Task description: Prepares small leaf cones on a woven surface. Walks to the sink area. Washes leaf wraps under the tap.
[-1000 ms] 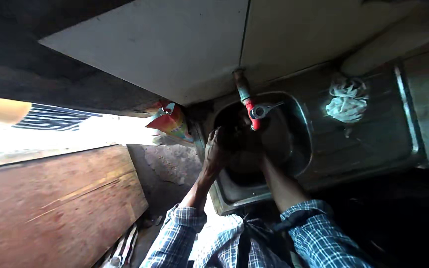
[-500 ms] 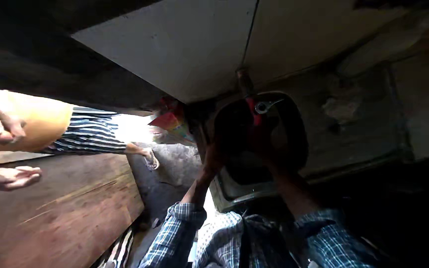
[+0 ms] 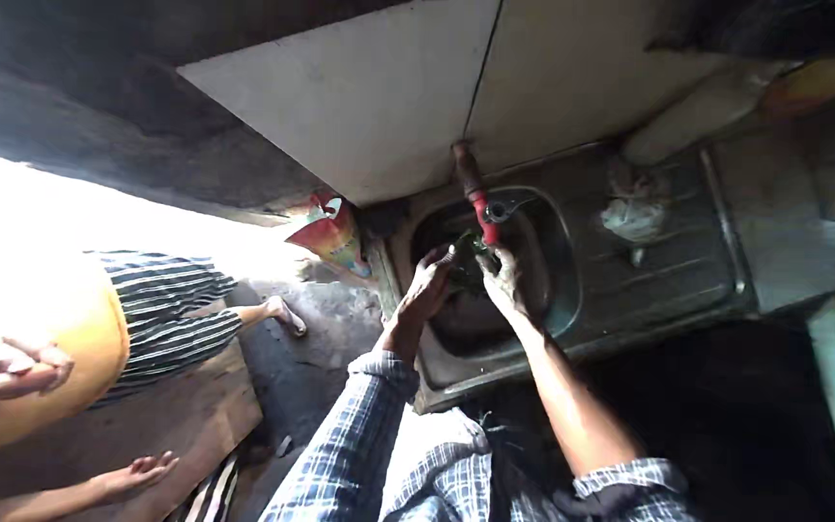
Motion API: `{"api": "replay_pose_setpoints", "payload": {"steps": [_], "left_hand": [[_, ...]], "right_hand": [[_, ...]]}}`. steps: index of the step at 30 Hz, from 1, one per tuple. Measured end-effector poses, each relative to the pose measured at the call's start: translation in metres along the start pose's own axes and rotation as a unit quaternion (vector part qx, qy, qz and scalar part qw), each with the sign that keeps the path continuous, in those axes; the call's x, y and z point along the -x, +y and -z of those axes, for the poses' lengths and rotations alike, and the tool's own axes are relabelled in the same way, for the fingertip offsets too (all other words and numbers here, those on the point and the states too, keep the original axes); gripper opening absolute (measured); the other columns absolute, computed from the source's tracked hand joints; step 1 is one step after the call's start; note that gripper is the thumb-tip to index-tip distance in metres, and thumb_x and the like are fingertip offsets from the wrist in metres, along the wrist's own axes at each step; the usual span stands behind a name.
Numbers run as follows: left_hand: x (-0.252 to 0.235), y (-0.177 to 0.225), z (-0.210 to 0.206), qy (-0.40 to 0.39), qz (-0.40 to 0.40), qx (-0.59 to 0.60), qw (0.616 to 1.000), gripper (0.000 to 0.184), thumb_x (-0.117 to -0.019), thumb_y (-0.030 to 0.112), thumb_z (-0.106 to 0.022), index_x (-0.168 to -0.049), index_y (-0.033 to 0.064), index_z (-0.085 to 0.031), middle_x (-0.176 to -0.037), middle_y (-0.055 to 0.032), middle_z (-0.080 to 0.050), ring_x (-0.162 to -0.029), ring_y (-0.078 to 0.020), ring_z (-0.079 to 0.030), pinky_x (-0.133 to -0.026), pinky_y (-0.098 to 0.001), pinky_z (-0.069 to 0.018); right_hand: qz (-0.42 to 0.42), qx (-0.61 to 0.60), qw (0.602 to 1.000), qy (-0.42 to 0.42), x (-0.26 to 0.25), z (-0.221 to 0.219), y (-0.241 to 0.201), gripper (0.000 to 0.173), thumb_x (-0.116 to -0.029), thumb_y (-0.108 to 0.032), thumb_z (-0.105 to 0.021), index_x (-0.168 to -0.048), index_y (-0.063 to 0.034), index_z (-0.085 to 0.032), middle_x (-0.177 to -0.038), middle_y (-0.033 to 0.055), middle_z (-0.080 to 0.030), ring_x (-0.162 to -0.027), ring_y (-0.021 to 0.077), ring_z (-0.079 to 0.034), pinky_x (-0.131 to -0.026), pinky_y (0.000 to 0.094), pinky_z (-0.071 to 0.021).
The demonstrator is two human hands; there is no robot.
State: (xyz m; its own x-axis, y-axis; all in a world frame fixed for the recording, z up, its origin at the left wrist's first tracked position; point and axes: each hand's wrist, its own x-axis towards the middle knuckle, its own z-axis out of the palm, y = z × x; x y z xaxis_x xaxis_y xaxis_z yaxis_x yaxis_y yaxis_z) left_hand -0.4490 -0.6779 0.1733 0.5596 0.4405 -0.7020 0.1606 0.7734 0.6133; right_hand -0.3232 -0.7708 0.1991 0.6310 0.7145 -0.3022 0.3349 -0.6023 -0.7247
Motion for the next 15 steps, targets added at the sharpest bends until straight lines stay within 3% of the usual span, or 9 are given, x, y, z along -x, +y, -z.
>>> {"api": "replay_pose_setpoints", "payload": {"steps": [3, 5, 8, 11, 13, 15], "left_hand": [[-0.007, -0.002, -0.002, -0.024, 0.014, 0.114, 0.993, 0.062, -0.1064, 0.061, -0.023, -0.129, 0.0168, -0.06, -0.107, -0.0057, -0.07, -0.093, -0.0187, -0.067, -0.077, -0.041, -0.0583], [-0.01, -0.003, -0.003, -0.001, 0.016, 0.095, 0.995, 0.049, -0.1069, 0.056, -0.035, -0.131, 0.0194, -0.058, -0.105, -0.0037, -0.067, -0.087, -0.0164, -0.065, -0.073, -0.0375, -0.0564], [-0.025, -0.007, 0.003, -0.039, -0.02, 0.042, 0.998, 0.044, -0.1043, 0.042, -0.056, -0.142, 0.0196, -0.053, -0.118, -0.0092, -0.068, -0.097, -0.022, -0.069, -0.082, -0.0424, -0.0595], [-0.032, -0.017, 0.005, -0.05, -0.088, -0.074, 0.992, 0.035, -0.1019, 0.039, -0.062, -0.129, 0.0173, -0.064, -0.097, -0.0049, -0.069, -0.074, -0.0134, -0.064, -0.064, -0.0314, -0.055], [-0.033, -0.015, 0.006, 0.03, -0.092, -0.163, 0.982, 0.031, -0.0996, 0.03, -0.066, -0.124, 0.0108, -0.066, -0.102, -0.0108, -0.071, -0.083, -0.0216, -0.069, -0.072, -0.0426, -0.0607], [-0.022, -0.004, 0.003, 0.104, -0.044, -0.257, 0.96, 0.036, -0.0946, 0.021, -0.071, -0.128, 0.0091, -0.063, -0.116, -0.0177, -0.069, -0.102, -0.0323, -0.068, -0.088, -0.0554, -0.0563]], "right_hand": [[0.06, 0.035, 0.998, 0.005, -0.001, 0.01, -0.01, 0.028, -0.0976, -0.009, -0.067, -0.123, 0.0031, -0.069, -0.129, 0.0243, -0.065, -0.12, 0.0367, -0.064, -0.105, 0.0521, -0.0503], [0.084, 0.047, 0.995, 0.008, 0.0, 0.017, -0.013, 0.026, -0.0936, -0.004, -0.07, -0.118, 0.0046, -0.07, -0.131, 0.0244, -0.064, -0.121, 0.0372, -0.063, -0.105, 0.052, -0.0505], [0.045, 0.074, 0.995, 0.055, -0.001, 0.017, -0.012, 0.03, -0.0996, -0.01, -0.066, -0.126, 0.0039, -0.064, -0.125, 0.0246, -0.067, -0.114, 0.0381, -0.067, -0.101, 0.0544, -0.0527], [0.038, 0.141, 0.988, 0.045, 0.001, 0.019, -0.013, 0.03, -0.1017, -0.013, -0.06, -0.128, 0.0007, -0.064, -0.129, 0.0217, -0.066, -0.117, 0.0365, -0.067, -0.101, 0.0557, -0.0531], [0.027, 0.167, 0.983, 0.073, 0.001, 0.024, -0.01, 0.032, -0.1037, -0.015, -0.056, -0.13, 0.0015, -0.063, -0.127, 0.0228, -0.067, -0.115, 0.0382, -0.067, -0.099, 0.0573, -0.0535], [0.013, 0.203, 0.974, 0.097, -0.001, 0.028, -0.008, 0.037, -0.106, -0.021, -0.053, -0.136, 0.0006, -0.056, -0.116, 0.0248, -0.069, -0.103, 0.0409, -0.07, -0.088, 0.059, -0.0564]]}}
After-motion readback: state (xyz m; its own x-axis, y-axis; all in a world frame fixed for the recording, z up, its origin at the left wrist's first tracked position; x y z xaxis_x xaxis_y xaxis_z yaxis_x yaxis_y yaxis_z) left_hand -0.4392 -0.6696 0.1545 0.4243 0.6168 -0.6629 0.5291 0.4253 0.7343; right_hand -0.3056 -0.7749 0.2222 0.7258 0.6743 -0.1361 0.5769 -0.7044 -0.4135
